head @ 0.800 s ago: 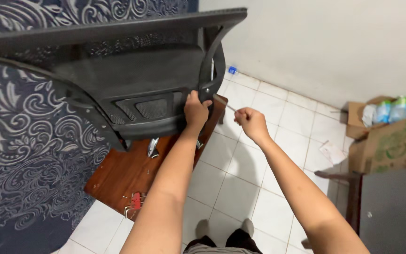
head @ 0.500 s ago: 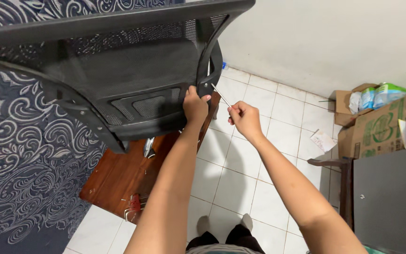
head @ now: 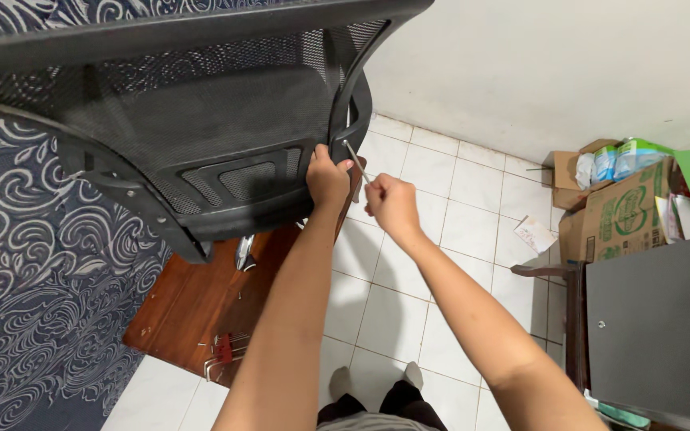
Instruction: The person uses an Allen key to tighten screws on the underside of a black mesh office chair, then repositions the chair upright and continues tightening fasteners on the armrests and base. The chair is moved and rotated multiple times during the process.
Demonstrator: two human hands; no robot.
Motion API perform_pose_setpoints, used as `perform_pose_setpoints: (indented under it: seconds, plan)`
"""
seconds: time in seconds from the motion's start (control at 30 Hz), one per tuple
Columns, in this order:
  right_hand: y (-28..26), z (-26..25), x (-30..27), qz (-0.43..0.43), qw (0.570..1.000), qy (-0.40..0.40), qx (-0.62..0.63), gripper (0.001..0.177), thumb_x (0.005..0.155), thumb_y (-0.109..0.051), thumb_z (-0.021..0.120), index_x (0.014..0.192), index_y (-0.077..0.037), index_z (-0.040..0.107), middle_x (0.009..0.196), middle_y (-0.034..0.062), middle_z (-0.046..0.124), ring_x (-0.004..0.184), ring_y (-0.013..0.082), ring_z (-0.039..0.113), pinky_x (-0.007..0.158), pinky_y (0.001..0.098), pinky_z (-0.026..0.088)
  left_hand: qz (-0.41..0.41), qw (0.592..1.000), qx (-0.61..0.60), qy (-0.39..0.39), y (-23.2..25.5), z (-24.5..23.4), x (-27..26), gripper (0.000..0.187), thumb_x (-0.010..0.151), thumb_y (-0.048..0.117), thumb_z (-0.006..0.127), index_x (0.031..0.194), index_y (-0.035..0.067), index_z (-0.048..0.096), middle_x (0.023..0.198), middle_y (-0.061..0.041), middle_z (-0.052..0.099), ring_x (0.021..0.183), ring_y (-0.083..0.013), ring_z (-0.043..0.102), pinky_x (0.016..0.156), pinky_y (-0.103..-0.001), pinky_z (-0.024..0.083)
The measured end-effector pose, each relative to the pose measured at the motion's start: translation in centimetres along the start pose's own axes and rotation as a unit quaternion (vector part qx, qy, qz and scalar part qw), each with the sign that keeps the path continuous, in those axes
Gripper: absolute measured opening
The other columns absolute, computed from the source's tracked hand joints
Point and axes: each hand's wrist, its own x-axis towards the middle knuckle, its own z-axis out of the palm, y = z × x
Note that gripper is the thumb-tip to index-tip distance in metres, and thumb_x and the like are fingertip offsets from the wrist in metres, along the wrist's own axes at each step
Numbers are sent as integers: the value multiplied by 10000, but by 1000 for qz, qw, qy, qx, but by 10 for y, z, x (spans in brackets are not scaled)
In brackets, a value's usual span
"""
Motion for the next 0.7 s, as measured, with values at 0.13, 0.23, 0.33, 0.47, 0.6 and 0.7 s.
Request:
perform_pose_setpoints:
  seconds: [0.13,0.23,0.33,0.47,0.6,0.7]
  plan:
    - [-25,11,-1,-1,1000,-14,-14,181,941,-75,651,791,22,619,640,96,692,518,136,700,451,278,533,11,1000,-4,15,-3,4,0,431,805,162,830,1096,-5,559,1076,-225,651,972,-420,662,826,-458,539]
    - [-36,12,0,-13,1000,-20,20,165,933,-56,639,790,23,616,631,118,690,511,142,692,461,276,543,-5,1000,1,1,-2,4,2,431,821,167,819,1106,-11,550,1064,-224,642,949,-406,668,800,-450,545]
    - [-36,10,4,-20,999,-14,25,177,919,-54,653,763,18,610,632,119,697,504,135,683,452,286,532,6,1000,-3,6,-5,3,1,437,808,164,831,1096,-13,554,1061,-228,642,954,-419,660,807,-457,538]
    - [-25,6,4,-137,979,47,-142,223,899,-41,706,708,10,605,649,146,669,534,191,607,503,332,490,17,1000,-11,13,-8,8,2,447,784,158,838,1082,-12,552,1073,-230,638,965,-426,654,809,-461,537]
    - [-2,15,7,-98,990,29,-101,169,897,-64,705,747,-7,652,631,114,654,519,159,606,512,298,484,21,1000,-6,16,-12,9,2,423,793,154,838,1064,-4,553,1058,-233,638,965,-437,645,815,-474,528]
    - [23,25,18,126,974,-22,189,142,914,-81,646,796,-11,610,687,75,649,554,135,617,483,264,541,35,999,-6,25,-12,9,2,416,784,148,839,1044,-2,551,1050,-235,639,963,-441,641,816,-476,522]
